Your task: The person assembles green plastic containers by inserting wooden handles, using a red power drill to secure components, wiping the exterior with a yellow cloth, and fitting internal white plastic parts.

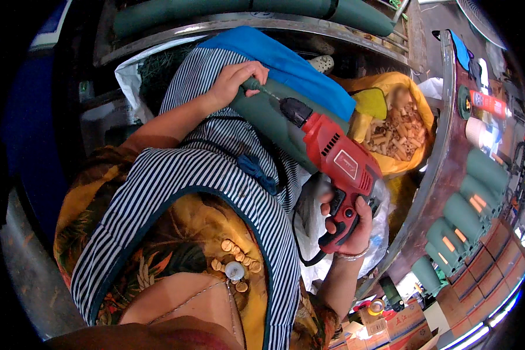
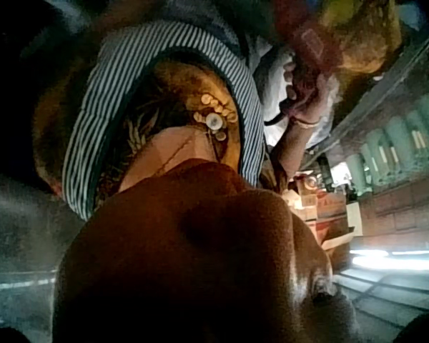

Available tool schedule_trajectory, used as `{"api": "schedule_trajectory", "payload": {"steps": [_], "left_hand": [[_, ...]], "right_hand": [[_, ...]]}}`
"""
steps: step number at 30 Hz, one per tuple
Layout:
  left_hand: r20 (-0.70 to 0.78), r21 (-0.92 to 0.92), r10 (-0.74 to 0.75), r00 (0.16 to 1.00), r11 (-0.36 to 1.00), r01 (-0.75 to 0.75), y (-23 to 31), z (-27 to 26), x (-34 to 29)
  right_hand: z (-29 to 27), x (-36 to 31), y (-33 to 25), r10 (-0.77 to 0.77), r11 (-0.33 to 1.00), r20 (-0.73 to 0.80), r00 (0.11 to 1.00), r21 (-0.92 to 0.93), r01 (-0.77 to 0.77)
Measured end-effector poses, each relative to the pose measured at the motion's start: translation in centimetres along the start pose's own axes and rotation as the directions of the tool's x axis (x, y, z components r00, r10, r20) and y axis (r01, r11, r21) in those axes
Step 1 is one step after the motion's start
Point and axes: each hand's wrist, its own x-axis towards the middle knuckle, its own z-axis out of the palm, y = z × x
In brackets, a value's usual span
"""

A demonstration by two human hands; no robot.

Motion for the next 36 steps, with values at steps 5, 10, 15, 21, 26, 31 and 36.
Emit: {"api": "schedule_trajectory", "payload": {"steps": [5,10,15,21,26,31,36], "left_hand": [[-0.004,0.047,0.038,0.999,0.998,-0.038,-0.4,0.3,0.0],[-0.02,0.077,0.082,0.996,0.994,-0.08,-0.6,0.1,-0.5],[-0.026,0.083,0.101,0.995,0.992,-0.098,-0.7,0.1,-0.3],[-0.023,0.04,0.085,0.996,0.996,-0.084,-1.1,0.1,-0.4],[-0.029,0.015,0.071,0.997,0.997,-0.071,-0.7,0.4,-0.3],[-0.041,0.011,0.05,0.998,0.999,-0.05,-0.3,0.7,-0.3],[-0.048,0.027,0.052,0.997,0.998,-0.051,-0.6,0.8,-0.5]], "right_hand": [[0.3,0.6,-1.7,0.068,0.992,-0.162,0.984,-0.096,-0.085],[0.7,0.3,-2.2,0.144,0.983,-0.134,0.98,-0.096,-0.158],[1.4,0.0,-2.1,0.138,0.983,-0.159,0.978,-0.098,-0.155],[1.9,0.6,-3.1,0.176,0.976,-0.152,0.972,-0.1,-0.193],[2.3,1.2,-3.7,0.209,0.97,-0.151,0.966,-0.097,-0.225],[2.7,1.8,-3.9,0.227,0.966,-0.125,0.966,-0.095,-0.24],[3.7,2.3,-3.4,0.222,0.952,-0.156,0.963,-0.18,-0.248]]}}
